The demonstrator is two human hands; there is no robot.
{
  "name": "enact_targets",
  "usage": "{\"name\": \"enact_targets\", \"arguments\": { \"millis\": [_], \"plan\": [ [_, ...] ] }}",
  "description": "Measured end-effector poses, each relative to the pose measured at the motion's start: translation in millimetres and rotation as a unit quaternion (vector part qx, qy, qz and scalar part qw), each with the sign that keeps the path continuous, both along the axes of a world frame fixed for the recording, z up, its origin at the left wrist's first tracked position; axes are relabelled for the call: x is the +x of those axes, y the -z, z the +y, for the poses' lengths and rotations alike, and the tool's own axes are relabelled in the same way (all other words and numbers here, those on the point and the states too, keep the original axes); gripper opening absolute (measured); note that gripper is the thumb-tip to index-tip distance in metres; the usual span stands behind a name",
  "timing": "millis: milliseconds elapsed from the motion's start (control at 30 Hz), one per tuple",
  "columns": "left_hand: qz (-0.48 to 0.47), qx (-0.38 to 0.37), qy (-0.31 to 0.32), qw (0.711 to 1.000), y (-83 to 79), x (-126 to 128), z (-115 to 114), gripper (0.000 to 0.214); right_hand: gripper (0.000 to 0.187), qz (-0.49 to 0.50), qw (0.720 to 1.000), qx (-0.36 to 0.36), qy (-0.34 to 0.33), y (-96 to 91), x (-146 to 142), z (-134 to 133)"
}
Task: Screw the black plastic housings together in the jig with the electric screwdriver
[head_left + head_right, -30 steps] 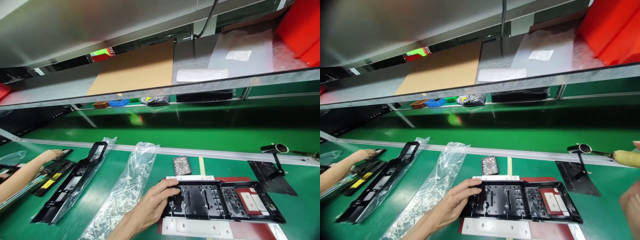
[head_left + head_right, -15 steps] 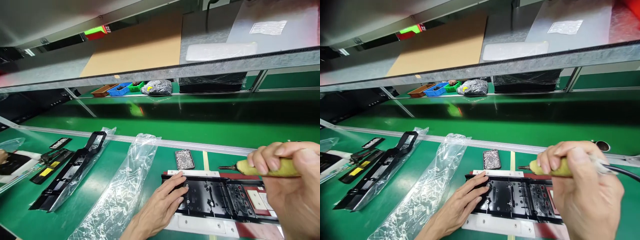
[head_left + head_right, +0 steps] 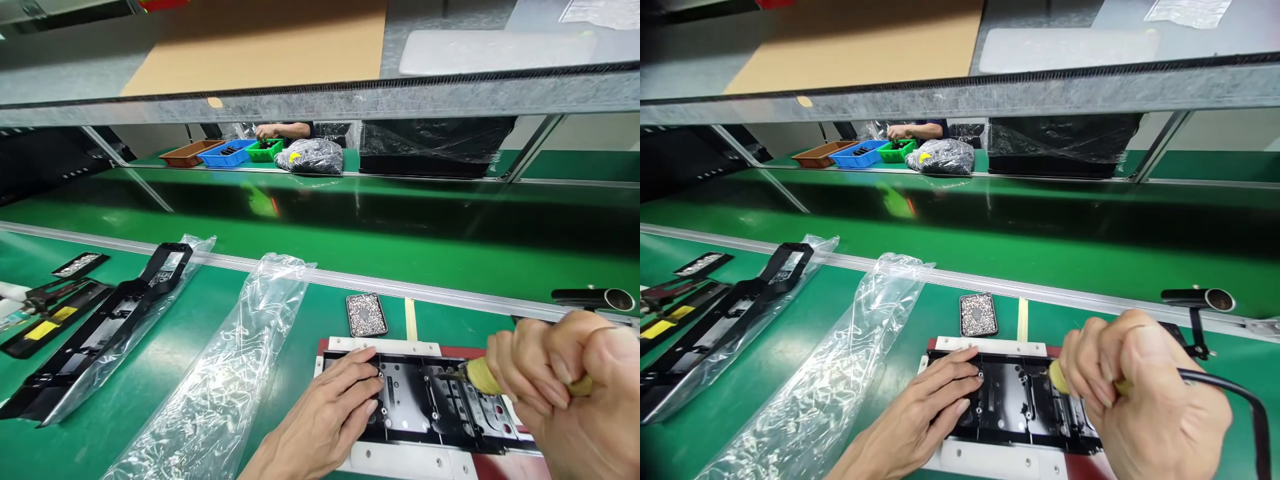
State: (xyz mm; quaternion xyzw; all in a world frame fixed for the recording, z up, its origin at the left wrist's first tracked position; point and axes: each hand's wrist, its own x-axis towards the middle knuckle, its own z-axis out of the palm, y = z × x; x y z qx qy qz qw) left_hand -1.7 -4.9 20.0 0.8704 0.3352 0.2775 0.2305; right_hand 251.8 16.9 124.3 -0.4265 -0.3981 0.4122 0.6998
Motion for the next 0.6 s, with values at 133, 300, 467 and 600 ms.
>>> {"name": "enact_targets", "arguments": {
  "millis": [133,300,467,600],
  "plan": [
    [-0.001,0.002,-0.002,1.0,1.5,0,-1,0.04,0.044,-0.001,1.0,-0.009,-0.023,-0.1,-4,1],
    [-0.005,0.003,-0.006,1.0,2.5,1,-2,0.041,0.049,-0.013,0.999,-0.007,-0.04,-1.5,-11,3],
    [-0.011,0.008,-0.01,1.0,1.2,2,-2,0.04,0.043,-0.014,0.999,-0.009,-0.038,4.8,-12,3],
    [-0.018,0.01,-0.011,1.0,1.3,3,-2,0.04,0.037,-0.014,0.999,-0.005,-0.041,11.5,-13,2]
  ]
}}
